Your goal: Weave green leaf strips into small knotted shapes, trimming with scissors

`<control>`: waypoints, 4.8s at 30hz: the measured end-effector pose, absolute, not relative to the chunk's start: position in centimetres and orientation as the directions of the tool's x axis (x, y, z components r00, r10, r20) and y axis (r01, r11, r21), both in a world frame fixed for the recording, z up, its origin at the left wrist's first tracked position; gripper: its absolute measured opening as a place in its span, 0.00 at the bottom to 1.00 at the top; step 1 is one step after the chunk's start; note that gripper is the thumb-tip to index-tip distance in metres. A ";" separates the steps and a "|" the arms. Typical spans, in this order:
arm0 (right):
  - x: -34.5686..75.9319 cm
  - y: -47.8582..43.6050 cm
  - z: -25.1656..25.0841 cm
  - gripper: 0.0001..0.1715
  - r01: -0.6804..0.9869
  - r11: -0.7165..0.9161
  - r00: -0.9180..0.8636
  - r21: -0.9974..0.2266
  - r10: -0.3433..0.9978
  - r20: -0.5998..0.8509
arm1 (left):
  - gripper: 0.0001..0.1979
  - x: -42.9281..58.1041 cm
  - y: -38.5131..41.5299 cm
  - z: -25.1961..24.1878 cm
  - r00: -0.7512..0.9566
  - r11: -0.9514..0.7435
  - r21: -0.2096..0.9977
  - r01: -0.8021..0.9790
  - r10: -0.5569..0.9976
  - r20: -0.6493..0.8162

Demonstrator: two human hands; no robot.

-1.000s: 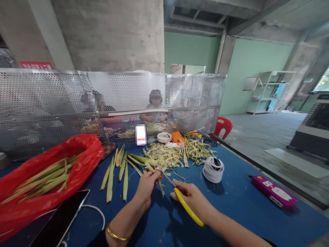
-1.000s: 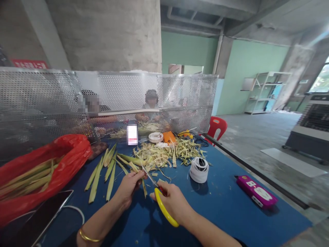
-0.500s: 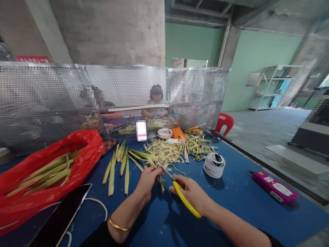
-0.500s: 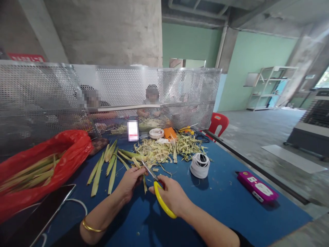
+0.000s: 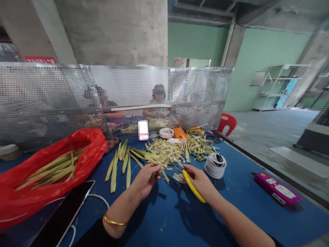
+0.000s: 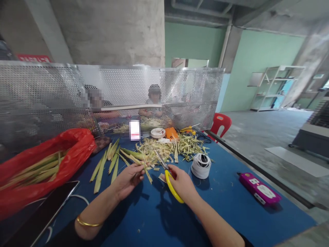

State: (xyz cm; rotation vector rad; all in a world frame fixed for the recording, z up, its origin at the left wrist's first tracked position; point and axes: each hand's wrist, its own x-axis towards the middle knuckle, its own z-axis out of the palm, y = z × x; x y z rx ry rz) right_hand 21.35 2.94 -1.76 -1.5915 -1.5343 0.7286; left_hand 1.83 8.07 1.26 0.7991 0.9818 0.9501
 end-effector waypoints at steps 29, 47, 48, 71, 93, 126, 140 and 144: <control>14.7 2.6 2.3 0.11 0.062 0.183 -0.213 -0.981 0.963 0.166 | 0.07 0.2 1.6 0.2 0.252 0.366 0.835 -0.410 0.926 -0.282; 14.6 1.7 -0.5 0.06 0.402 0.376 0.030 -0.835 0.906 0.423 | 0.05 1.4 1.2 0.1 0.007 0.135 0.983 -0.123 0.991 -0.135; 14.5 1.7 -0.7 0.06 0.415 0.387 0.031 -0.823 0.898 0.439 | 0.05 1.4 1.3 0.0 0.000 0.138 0.983 -0.124 0.990 -0.139; 15.5 2.5 -0.6 0.11 0.234 0.187 -0.059 -0.954 0.982 0.178 | 0.08 0.9 1.9 -0.5 0.101 0.260 0.960 -0.106 0.963 -0.250; 15.9 2.7 -0.9 0.12 0.195 0.068 -0.061 -0.978 0.997 0.057 | 0.13 0.7 2.0 -0.5 0.179 0.376 0.868 -0.326 0.926 -0.334; 15.7 2.8 -0.8 0.10 -0.060 0.042 -0.024 -0.997 0.999 0.043 | 0.04 0.9 1.8 -0.9 0.232 0.464 0.796 -0.389 0.885 -0.403; 16.4 3.2 -0.3 0.15 -0.121 -0.134 -0.142 -0.984 0.983 -0.116 | 0.13 0.7 1.9 -1.2 0.234 0.400 0.882 -0.251 0.909 -0.346; 16.3 3.0 -0.2 0.16 -0.060 -0.131 -0.163 -0.990 0.979 -0.120 | 0.15 0.7 1.9 -1.1 0.253 0.373 0.909 -0.188 0.912 -0.322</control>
